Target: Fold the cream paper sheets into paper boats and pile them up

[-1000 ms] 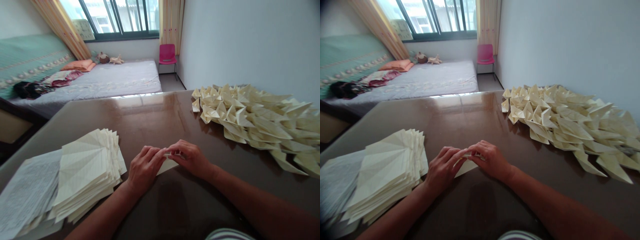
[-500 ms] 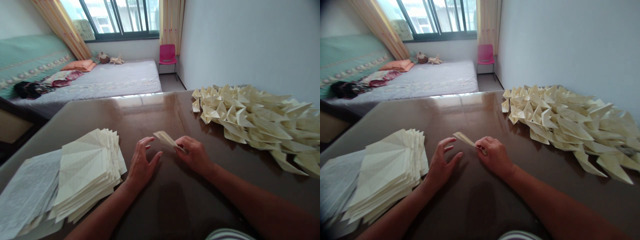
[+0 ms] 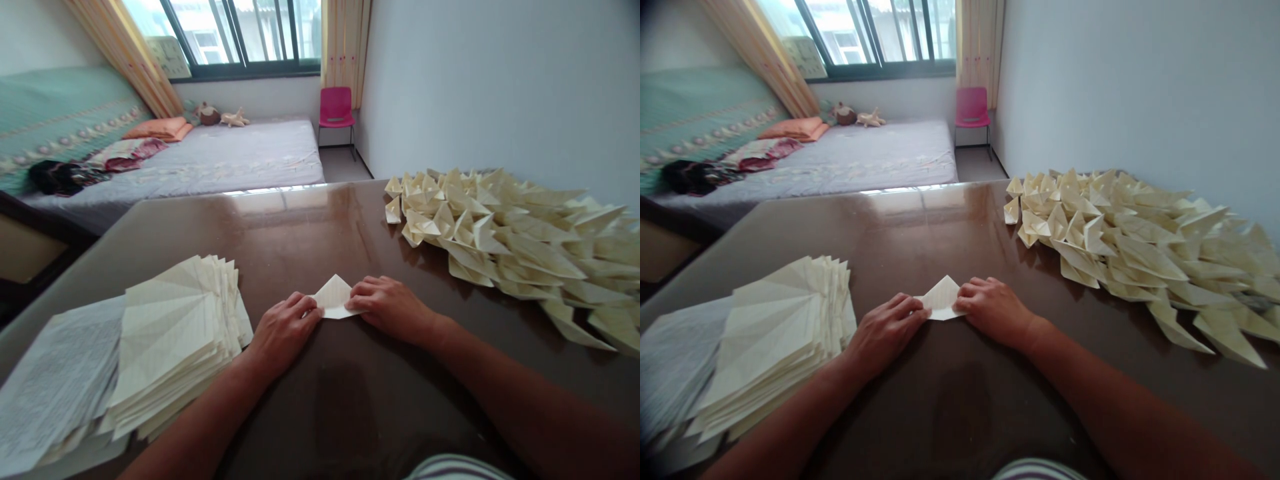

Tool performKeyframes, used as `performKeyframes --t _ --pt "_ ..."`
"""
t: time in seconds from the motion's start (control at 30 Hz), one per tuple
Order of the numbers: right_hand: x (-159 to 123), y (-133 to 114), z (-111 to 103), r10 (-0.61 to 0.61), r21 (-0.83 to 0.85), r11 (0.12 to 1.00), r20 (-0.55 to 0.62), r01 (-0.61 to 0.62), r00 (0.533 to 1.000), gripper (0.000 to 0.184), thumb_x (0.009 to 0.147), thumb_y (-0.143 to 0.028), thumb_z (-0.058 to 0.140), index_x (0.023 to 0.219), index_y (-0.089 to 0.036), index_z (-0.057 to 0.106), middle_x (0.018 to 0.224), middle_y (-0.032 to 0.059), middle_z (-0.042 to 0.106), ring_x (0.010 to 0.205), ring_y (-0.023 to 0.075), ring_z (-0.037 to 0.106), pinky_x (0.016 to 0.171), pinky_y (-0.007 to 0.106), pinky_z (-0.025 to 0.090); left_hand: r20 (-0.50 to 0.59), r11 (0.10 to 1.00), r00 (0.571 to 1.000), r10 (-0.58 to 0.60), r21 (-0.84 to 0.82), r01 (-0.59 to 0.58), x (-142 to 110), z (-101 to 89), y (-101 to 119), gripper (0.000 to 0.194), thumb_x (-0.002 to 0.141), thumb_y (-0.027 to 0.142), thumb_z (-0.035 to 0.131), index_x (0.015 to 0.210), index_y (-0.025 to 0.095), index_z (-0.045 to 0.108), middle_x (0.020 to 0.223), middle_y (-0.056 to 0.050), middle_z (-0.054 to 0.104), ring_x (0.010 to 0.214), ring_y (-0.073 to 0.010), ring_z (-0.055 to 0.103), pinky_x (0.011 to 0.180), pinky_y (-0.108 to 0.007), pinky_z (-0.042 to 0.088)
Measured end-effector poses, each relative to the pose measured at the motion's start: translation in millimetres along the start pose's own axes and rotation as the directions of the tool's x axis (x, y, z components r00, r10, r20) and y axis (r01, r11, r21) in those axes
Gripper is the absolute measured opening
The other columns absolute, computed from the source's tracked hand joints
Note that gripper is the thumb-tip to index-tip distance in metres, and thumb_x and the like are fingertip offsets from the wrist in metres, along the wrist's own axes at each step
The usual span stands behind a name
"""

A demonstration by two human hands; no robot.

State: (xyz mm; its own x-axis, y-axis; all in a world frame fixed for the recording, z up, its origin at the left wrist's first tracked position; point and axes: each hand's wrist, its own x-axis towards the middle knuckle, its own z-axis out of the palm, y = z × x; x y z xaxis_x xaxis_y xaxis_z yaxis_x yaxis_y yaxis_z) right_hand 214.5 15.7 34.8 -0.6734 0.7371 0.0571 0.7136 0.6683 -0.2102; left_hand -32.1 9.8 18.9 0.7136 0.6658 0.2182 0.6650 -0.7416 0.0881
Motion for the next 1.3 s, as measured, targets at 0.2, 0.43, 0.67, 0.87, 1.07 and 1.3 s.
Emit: performKeyframes --t 0.2,0.43,0.67,0.87,1.07,1.3 --pt "-3.1 10.1 -7.7 0.073 0.238 0.968 0.022 -0.076 0.997 0.020 0.091 -0.032 0.052 0.090 -0.027 0.072 0.093 0.0018 0.069 0.088 0.0161 0.059 0.076 0.027 0.040 0.040 0.970 0.986 -0.159 -0.180 0.164 0.8 -1.5 -2.8 0.026 0.098 0.029 0.039 0.095 0.024 0.065 0.095 -0.002 0.064 0.091 -0.0154 0.053 0.077 -0.025 0.045" --pt "-0.2 15.3 7.9 0.328 0.337 0.885 0.041 -0.323 0.944 0.019 0.090 -0.030 0.050 0.090 -0.023 0.068 0.084 0.0020 0.070 0.076 0.0156 0.062 0.066 0.024 0.039 0.025 0.908 0.923 -0.383 -0.173 0.381 9.4 10.0 -4.4 0.025 0.097 0.037 0.040 0.095 0.026 0.063 0.090 0.001 0.064 0.092 -0.0162 0.056 0.074 -0.026 0.044" --pt "2.5 2.1 14.7 0.418 0.174 0.899 -0.065 -0.402 0.906 0.017 0.093 -0.033 0.046 0.089 -0.023 0.059 0.089 0.0020 0.068 0.078 0.0158 0.060 0.063 0.025 0.034 0.011 0.897 0.903 -0.429 -0.113 0.428 13.6 13.0 -4.4 0.026 0.097 0.039 0.039 0.101 0.030 0.063 0.094 0.002 0.063 0.092 -0.0164 0.058 0.070 -0.025 0.043" --pt "3.7 -1.2 14.6 0.427 0.098 0.902 -0.061 -0.420 0.902 0.015 0.091 -0.034 0.048 0.087 -0.023 0.057 0.085 0.0009 0.066 0.071 0.0150 0.058 0.058 0.026 0.030 -0.013 0.905 0.908 -0.420 -0.080 0.417 15.3 15.0 -5.0 0.025 0.096 0.038 0.043 0.104 0.030 0.065 0.092 0.001 0.062 0.086 -0.0147 0.058 0.067 -0.023 0.042" --pt "4.7 -1.9 14.1 0.419 0.074 0.907 -0.064 -0.414 0.906 0.014 0.092 -0.034 0.048 0.088 -0.023 0.057 0.084 0.0006 0.066 0.070 0.0148 0.058 0.057 0.026 0.028 -0.070 0.930 0.928 -0.366 0.000 0.366 14.4 14.8 -3.3 0.026 0.096 0.034 0.043 0.114 0.030 0.061 0.100 -0.003 0.060 0.094 -0.0186 0.055 0.069 -0.025 0.046" --pt "4.4 -2.3 14.8 0.406 0.039 0.914 -0.072 -0.404 0.911 0.013 0.092 -0.033 0.047 0.088 -0.023 0.055 0.085 0.0008 0.067 0.073 0.0155 0.059 0.057 0.026 0.027 -0.070 1.000 0.997 0.023 0.017 -0.022 9.7 15.3 13.4 0.031 0.094 0.019 0.046 0.124 0.019 0.055 0.116 -0.008 0.059 0.113 -0.0236 0.048 0.096 -0.038 0.044"
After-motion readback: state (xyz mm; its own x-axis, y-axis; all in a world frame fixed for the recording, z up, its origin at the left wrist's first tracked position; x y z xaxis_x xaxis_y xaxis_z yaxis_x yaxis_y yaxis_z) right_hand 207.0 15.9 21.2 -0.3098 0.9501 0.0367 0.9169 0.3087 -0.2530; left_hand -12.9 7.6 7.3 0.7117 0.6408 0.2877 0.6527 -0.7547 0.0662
